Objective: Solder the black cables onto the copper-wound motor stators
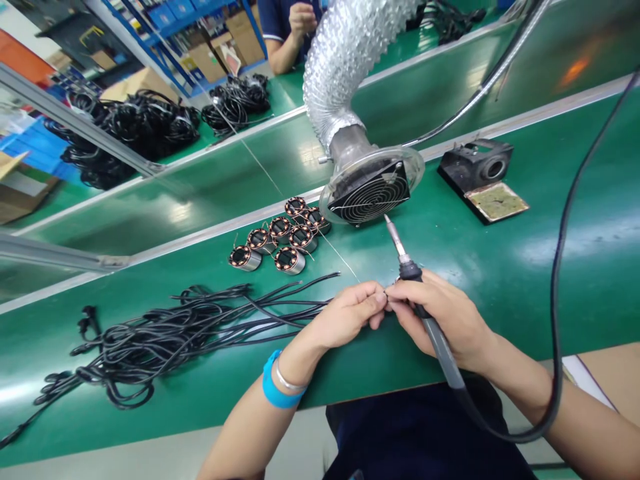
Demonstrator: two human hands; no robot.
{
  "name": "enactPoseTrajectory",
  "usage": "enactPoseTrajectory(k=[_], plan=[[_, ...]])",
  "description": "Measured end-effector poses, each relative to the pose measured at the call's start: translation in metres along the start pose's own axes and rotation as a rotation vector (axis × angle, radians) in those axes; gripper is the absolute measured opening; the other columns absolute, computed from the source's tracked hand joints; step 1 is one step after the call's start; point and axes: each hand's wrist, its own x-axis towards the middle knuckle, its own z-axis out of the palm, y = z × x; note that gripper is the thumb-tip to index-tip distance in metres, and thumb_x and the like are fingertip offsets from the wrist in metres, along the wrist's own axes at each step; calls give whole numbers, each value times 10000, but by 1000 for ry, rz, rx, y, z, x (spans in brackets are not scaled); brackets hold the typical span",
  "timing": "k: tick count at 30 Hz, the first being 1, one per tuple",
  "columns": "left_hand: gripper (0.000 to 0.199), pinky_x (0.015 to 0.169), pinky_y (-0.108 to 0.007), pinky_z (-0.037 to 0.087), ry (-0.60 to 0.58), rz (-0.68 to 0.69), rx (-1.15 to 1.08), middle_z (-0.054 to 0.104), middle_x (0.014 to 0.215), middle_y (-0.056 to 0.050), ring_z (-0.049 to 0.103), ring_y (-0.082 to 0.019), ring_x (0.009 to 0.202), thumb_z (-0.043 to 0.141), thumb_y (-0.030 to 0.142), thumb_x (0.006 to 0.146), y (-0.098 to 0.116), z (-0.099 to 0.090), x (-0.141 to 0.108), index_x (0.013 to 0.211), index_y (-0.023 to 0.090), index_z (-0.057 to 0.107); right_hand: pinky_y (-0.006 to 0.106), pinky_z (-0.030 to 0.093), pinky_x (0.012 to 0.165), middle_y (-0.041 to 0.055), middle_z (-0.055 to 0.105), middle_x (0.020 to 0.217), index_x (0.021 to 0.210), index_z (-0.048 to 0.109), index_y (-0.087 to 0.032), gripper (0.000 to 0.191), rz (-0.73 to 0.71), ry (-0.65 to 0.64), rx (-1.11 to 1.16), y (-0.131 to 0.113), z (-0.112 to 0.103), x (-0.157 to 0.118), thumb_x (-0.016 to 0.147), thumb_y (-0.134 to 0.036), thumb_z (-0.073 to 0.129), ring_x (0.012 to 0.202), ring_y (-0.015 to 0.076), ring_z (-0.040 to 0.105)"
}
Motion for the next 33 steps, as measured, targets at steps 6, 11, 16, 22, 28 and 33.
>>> enactPoseTrajectory(k=[6, 11, 16, 22, 28, 33], plan=[[345, 502, -240, 172, 103, -33, -102, 299, 572, 83, 217, -74, 513, 536, 463, 911, -1, 8, 4, 732, 176, 470, 293, 543, 645, 39, 682, 915, 1134, 556, -186, 339, 134, 36, 5, -4, -7, -13, 823, -120, 674, 697, 144, 579], [320, 497, -238, 180, 146, -26, -34, 291, 558, 86, 215, -76, 507, 508, 431, 914, 0, 8, 3, 717, 180, 472, 285, 561, 662, 23, 702, 911, 1139, 555, -210, 347, 117, 73, 22, 1, -2, -18, 841, -48, 629, 726, 145, 629], [308, 519, -234, 218, 199, -2, 24, 321, 574, 77, 249, -79, 522, 475, 401, 933, -2, 11, 2, 718, 181, 475, 271, 564, 669, 30, 721, 888, 1098, 573, -200, 274, 73, 59, -5, 13, 0, -10, 874, -46, 603, 768, 154, 672], [298, 551, -237, 247, 254, 20, 116, 339, 604, 62, 285, -91, 561, 437, 369, 945, -4, 16, 3, 713, 184, 468, 281, 568, 677, 41, 730, 960, 1117, 593, -206, 264, 110, 20, 25, 12, -5, -12, 877, -104, 635, 739, 148, 643], [322, 560, -242, 256, 294, 12, 182, 337, 612, 57, 301, -102, 585, 440, 421, 945, -3, 18, 2, 728, 186, 476, 282, 560, 766, 18, 728, 936, 1320, 565, -242, 491, 211, 131, 62, -8, -29, -20, 874, -40, 600, 819, 152, 675], [324, 564, -242, 258, 293, 8, 212, 337, 611, 59, 306, -103, 588, 434, 420, 946, -3, 18, 0, 724, 187, 473, 272, 479, 540, 13, 651, 798, 1204, 679, -242, 359, 317, 142, 143, -24, -51, -22, 865, -152, 606, 617, 130, 578]])
